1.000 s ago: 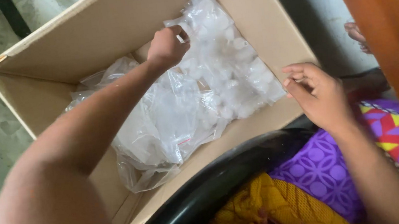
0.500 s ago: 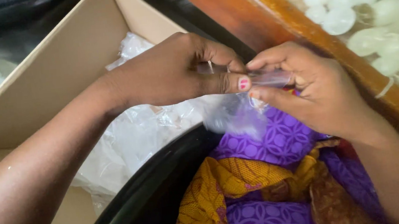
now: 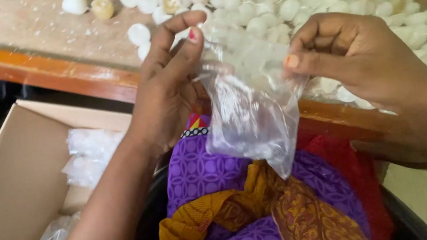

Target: The person places small white and tan wax cups into a clear plastic bag by hand, seals the bag, and places it into a cardboard box.

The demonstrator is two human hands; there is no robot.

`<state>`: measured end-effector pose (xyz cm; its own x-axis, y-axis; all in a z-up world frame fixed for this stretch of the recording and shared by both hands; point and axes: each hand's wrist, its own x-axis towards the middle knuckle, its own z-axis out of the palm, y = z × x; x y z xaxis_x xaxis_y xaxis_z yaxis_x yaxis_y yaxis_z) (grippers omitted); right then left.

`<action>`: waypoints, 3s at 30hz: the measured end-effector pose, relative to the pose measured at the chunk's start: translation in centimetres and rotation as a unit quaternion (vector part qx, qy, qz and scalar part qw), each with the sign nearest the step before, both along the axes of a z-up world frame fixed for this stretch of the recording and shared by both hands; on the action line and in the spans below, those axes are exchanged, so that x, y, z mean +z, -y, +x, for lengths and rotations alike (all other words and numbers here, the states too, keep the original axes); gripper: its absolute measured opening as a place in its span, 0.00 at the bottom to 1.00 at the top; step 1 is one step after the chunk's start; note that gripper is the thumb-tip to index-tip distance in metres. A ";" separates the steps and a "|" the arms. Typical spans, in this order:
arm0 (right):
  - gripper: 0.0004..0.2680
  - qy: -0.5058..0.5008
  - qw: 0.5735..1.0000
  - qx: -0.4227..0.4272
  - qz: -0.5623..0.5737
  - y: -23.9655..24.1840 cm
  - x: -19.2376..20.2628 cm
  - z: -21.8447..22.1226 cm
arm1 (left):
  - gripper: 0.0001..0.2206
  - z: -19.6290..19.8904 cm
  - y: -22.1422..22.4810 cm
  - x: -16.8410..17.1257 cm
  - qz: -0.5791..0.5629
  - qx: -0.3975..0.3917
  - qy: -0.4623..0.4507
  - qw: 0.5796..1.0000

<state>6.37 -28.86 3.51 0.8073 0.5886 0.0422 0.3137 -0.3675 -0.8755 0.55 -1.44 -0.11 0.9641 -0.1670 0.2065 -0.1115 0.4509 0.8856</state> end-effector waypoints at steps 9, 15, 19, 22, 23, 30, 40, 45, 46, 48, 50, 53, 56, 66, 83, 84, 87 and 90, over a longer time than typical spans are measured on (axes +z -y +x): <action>0.08 0.002 0.990 -0.065 0.129 7.6 -0.8 3.9 | 0.15 0.0 5.0 -3.6 0.032 -0.039 -0.197 0.979; 0.09 0.000 0.993 -0.108 0.040 8.5 -1.4 5.2 | 0.11 0.2 5.5 -3.0 0.105 0.094 -0.166 0.976; 0.09 -0.083 0.987 -0.133 0.034 10.0 -3.7 7.2 | 0.11 0.6 6.0 -2.8 0.251 0.193 -0.109 0.942; 0.09 -0.146 0.980 -0.094 0.093 10.9 -4.9 8.3 | 0.10 0.7 7.4 -2.0 0.333 0.224 -0.146 0.904; 0.09 -0.158 0.975 -0.107 0.112 11.0 -4.6 8.4 | 0.09 0.6 8.0 -1.9 0.324 0.282 -0.107 0.897; 0.08 -0.173 0.951 -0.165 0.194 11.1 -5.6 8.8 | 0.06 -1.2 12.1 -3.7 0.426 0.290 0.111 0.850; 0.16 -0.119 0.968 -0.153 0.157 10.7 -5.4 8.1 | 0.16 3.6 10.3 -1.3 0.457 0.430 0.040 0.778; 0.16 0.429 0.883 -0.146 -0.118 10.3 -5.7 6.0 | 0.12 7.3 8.9 -1.1 0.505 0.310 0.144 0.792; 0.16 0.429 0.884 -0.144 -0.117 9.8 -6.0 5.1 | 0.12 7.5 9.0 -1.1 0.506 0.311 0.142 0.792; 0.08 0.584 0.808 0.049 -0.063 8.8 -6.5 3.3 | 0.14 7.9 9.2 -1.3 0.568 0.294 0.068 0.766; 0.08 0.580 0.806 0.089 -0.084 7.6 -4.8 1.5 | 0.12 7.7 9.1 -2.2 0.542 0.317 0.087 0.773; 0.09 0.575 0.798 0.132 -0.119 7.1 -5.0 1.1 | 0.10 7.5 9.1 -2.4 0.502 0.342 0.085 0.790; 0.10 0.580 0.789 0.144 -0.141 6.4 -5.0 1.3 | 0.10 7.3 9.2 -2.0 0.473 0.338 0.043 0.813; 0.06 0.574 0.807 0.114 -0.081 6.3 -5.3 1.9 | 0.06 7.4 8.7 -2.3 0.437 0.330 0.016 0.836; 0.05 0.486 0.824 0.276 0.093 6.6 -6.0 2.9 | 0.16 7.4 7.6 -2.8 0.223 0.330 -0.023 0.917; 0.04 0.464 0.831 0.297 0.079 6.6 -5.8 2.9 | 0.15 7.4 7.7 -2.5 0.267 0.334 -0.051 0.903; 0.04 0.445 0.846 0.288 0.063 7.5 -7.1 3.0 | 0.14 8.6 7.1 -0.7 0.384 0.256 -0.048 0.886; 0.05 0.452 0.859 0.214 0.106 8.1 -8.6 2.7 | 0.13 10.4 6.3 -0.5 0.485 0.188 0.140 0.842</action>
